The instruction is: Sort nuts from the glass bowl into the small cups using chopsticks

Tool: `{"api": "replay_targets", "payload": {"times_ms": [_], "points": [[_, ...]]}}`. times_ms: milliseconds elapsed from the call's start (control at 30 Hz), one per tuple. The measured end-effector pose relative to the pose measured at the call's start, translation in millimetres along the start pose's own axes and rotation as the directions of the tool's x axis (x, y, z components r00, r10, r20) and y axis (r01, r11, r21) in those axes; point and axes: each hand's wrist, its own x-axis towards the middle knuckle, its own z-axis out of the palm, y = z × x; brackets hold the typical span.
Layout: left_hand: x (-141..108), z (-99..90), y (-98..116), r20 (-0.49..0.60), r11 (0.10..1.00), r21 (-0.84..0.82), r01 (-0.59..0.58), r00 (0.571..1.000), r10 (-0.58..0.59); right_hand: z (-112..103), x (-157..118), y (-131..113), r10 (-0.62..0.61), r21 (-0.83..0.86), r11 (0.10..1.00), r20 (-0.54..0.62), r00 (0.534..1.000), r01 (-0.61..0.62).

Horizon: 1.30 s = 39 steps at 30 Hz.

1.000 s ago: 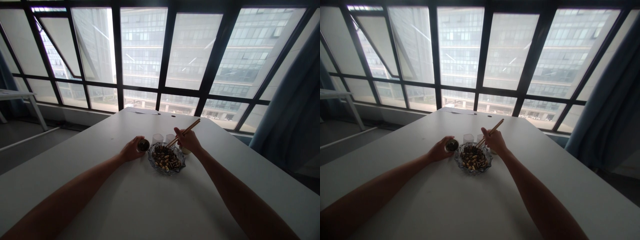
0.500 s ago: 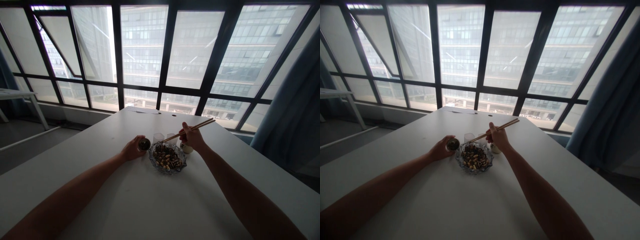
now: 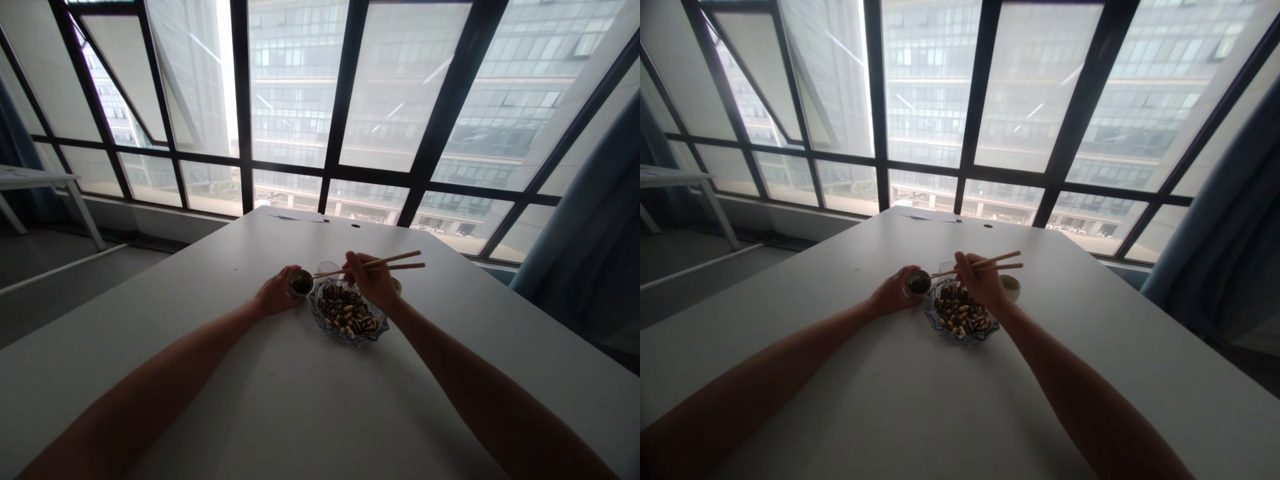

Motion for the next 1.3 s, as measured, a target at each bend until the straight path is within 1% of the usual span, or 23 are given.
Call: {"api": "replay_targets", "payload": {"times_ms": [33,67,167,233,300,400,467,533,600,667,733,833,933,1000,1033,1100,1167,1200,1267,1300], "points": [[0.2,0.4,-0.1,0.003,1.0,-0.001,0.004,1.0,-0.004,-7.7,-1.9,2.3,0.034,0.01,0.999,-0.06,0.998,-0.033],[0.3,0.6,-0.1,0.005,1.0,0.0,0.012,1.0,-0.012,-15.2,-4.3,4.7,0.059,0.013,0.998,-0.096,0.994,-0.058],[0.5,0.1,1.0,0.014,0.999,0.013,0.044,0.999,-0.044,-32.9,-13.6,12.4,0.096,0.004,0.995,-0.099,0.991,-0.096],[0.5,-0.9,2.6,0.017,0.998,0.027,0.058,0.998,-0.059,-39.2,-20.1,17.3,0.101,-0.005,0.995,-0.084,0.991,-0.102],[0.5,-1.9,4.2,0.02,0.997,0.042,0.066,0.998,-0.067,-42.0,-25.1,21.2,0.098,-0.019,0.995,-0.093,0.991,-0.1],[0.7,-2.9,5.2,0.025,0.994,0.052,0.092,0.995,-0.094,-43.0,-28.7,26.1,0.09,-0.037,0.995,-0.155,0.984,-0.097],[1.0,-3.1,4.7,0.019,0.99,0.057,0.126,0.992,-0.128,-42.8,-29.3,29.6,0.095,-0.047,0.993,-0.177,0.98,-0.105],[1.3,-2.9,3.7,0.005,0.986,0.056,0.158,0.987,-0.159,-42.1,-29.6,33.3,0.107,-0.067,0.991,-0.147,0.983,-0.118],[1.8,-2.4,2.1,-0.006,0.981,0.052,0.186,0.983,-0.186,-40.7,-30.6,36.5,0.113,-0.096,0.988,-0.088,0.99,-0.121],[2.5,-1.8,0.5,-0.004,0.974,0.05,0.219,0.976,-0.219,-39.1,-32.3,38.5,0.099,-0.114,0.988,-0.036,0.994,-0.103],[3.1,-1.4,-0.7,0.002,0.967,0.048,0.248,0.969,-0.249,-38.1,-34.4,39.4,0.077,-0.111,0.991,-0.013,0.997,-0.078],[3.2,-1.8,-1.9,0.008,0.959,0.024,0.282,0.959,-0.282,-40.5,-36.9,41.5,0.08,-0.058,0.995,-0.033,0.996,-0.082],[3.7,-4.0,-3.4,0.035,0.951,-0.017,0.31,0.95,-0.31,-47.8,-37.9,46.8,0.104,0.002,0.995,-0.071,0.992,-0.104],[6.4,-6.3,-3.9,0.056,0.948,-0.034,0.317,0.948,-0.315,-53.9,-38.4,50.8,0.095,0.015,0.995,-0.071,0.993,-0.094],[9.0,-7.5,-3.4,0.055,0.948,-0.031,0.316,0.948,-0.314,-56.7,-38.5,52.2,0.084,0.017,0.996,-0.061,0.995,-0.083],[17.4,-9.5,0.2,0.02,0.957,0.015,0.29,0.957,-0.29,-61.5,-38.5,52.9,0.041,0.008,0.999,-0.025,0.999,-0.041],[29.7,-10.0,8.0,-0.021,0.972,0.102,0.212,0.977,-0.211,-64.5,-37.6,50.7,-0.037,-0.038,0.999,0.042,0.998,0.039],[37.0,-9.4,13.0,-0.023,0.976,0.148,0.161,0.987,-0.159,-65.3,-36.9,48.8,-0.081,-0.076,0.993,0.083,0.993,0.087],[52.7,-6.4,23.6,0.024,0.974,0.216,0.066,0.997,-0.073,-65.6,-35.5,44.4,-0.156,-0.153,0.972,0.157,0.975,0.18],[60.6,-4.0,28.3,0.062,0.971,0.235,0.035,0.997,-0.051,-65.1,-35.1,42.5,-0.182,-0.182,0.959,0.186,0.965,0.216]]}}
